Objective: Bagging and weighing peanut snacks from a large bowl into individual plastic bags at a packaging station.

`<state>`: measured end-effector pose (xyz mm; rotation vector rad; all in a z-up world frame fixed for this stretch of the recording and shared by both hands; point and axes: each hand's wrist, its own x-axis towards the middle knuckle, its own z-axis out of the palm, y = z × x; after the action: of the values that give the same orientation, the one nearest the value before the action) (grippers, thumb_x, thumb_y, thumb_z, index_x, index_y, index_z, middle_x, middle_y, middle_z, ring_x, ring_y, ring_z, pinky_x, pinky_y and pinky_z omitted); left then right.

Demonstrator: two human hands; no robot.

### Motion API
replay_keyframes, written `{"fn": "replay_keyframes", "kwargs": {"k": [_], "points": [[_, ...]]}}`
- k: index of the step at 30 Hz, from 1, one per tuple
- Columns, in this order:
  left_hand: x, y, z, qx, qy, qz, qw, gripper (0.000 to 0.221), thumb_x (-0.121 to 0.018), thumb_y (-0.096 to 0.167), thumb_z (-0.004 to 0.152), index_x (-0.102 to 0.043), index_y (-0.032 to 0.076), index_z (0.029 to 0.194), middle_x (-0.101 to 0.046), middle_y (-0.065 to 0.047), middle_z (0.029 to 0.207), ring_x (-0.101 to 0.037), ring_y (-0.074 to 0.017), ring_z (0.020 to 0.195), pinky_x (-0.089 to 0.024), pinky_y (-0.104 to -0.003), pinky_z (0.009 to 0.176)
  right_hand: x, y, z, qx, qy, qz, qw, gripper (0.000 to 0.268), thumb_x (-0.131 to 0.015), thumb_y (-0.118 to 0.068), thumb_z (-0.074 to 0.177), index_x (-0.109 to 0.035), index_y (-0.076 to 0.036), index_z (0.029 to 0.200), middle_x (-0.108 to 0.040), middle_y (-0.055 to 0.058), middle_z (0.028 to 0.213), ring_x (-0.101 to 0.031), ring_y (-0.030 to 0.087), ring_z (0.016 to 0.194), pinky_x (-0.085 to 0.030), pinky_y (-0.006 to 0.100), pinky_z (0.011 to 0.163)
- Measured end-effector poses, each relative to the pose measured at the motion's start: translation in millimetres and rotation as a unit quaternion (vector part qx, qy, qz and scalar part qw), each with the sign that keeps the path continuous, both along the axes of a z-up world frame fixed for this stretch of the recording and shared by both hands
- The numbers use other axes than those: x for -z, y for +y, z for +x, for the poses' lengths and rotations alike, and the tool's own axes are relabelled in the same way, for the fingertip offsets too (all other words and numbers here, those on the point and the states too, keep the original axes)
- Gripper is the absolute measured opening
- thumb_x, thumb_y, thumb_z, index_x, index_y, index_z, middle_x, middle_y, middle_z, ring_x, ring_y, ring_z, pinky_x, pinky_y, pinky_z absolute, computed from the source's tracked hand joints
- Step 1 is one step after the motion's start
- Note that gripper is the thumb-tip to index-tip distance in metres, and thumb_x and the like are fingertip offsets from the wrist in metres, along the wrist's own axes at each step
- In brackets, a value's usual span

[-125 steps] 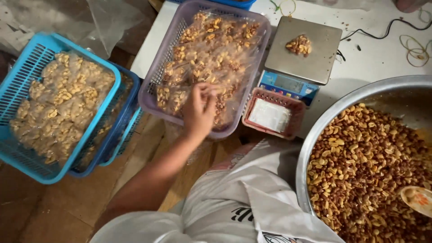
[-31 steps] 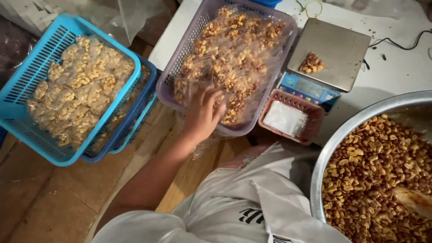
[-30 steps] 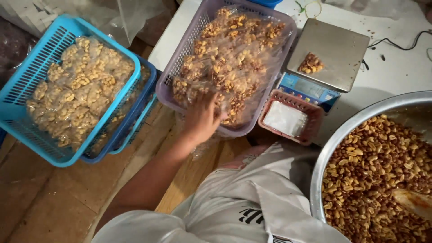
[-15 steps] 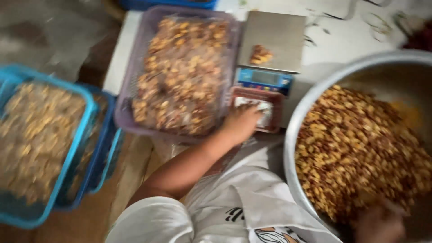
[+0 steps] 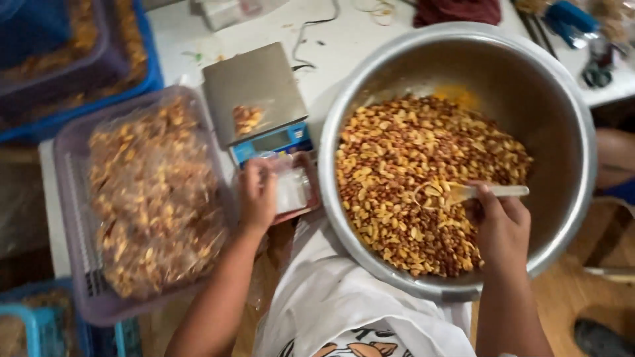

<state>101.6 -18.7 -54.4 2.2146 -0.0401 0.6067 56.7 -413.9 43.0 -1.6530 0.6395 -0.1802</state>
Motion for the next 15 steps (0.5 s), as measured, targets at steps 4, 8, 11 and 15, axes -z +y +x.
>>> {"fn": "replay_keyframes", "kwargs": {"k": [4,8,11,15], "points": [[-51,-25,0,0.073,0.089,-0.408,0.906,0.011,-0.063,0.020,0.095,-0.065,0.012,0.102,-0.068,-0.004,0.103,-0.062,-0.0135,0.092,-0.051,-0.028,0.084,-1,-2,5,-0.018,-0.033,0.047,0.998,0.021,-0.059,-0.018,0.110,-0.073,-0.003,0.113,-0.062,0.006,0.083,-0.055,0.010,0.072,-0.045,0.020,0.065],[-75,-48,-1,0.236,0.125,-0.609,0.746,0.019,-0.054,0.013,0.106,-0.065,0.003,0.118,-0.073,-0.015,0.106,-0.072,-0.0273,0.102,-0.059,-0.044,0.099,-9,-1,7,-0.036,-0.044,-0.014,0.998,0.022,-0.056,-0.019,0.112,-0.073,-0.006,0.114,-0.063,0.003,0.085,-0.052,0.009,0.072,-0.042,0.022,0.066],[-106,-59,-3,0.274,0.148,-0.645,0.698,0.017,-0.059,0.025,0.105,-0.065,0.014,0.116,-0.065,-0.012,0.130,-0.069,-0.0300,0.104,-0.062,-0.038,0.075,13,-8,14,-0.043,0.029,-0.214,0.976,0.016,-0.057,-0.014,0.111,-0.071,-0.013,0.117,-0.071,0.006,0.106,-0.057,0.014,0.078,-0.044,0.030,0.061],[-103,-82,1,0.289,0.125,-0.638,0.702,0.036,-0.054,0.032,0.105,-0.059,0.014,0.136,-0.063,-0.012,0.138,-0.071,-0.0307,0.109,-0.066,-0.036,0.076,48,0,-4,-0.127,-0.031,-0.206,0.970,0.022,-0.058,-0.013,0.107,-0.077,-0.005,0.099,-0.066,0.015,0.072,-0.057,0.026,0.060,-0.047,0.041,0.061]]}}
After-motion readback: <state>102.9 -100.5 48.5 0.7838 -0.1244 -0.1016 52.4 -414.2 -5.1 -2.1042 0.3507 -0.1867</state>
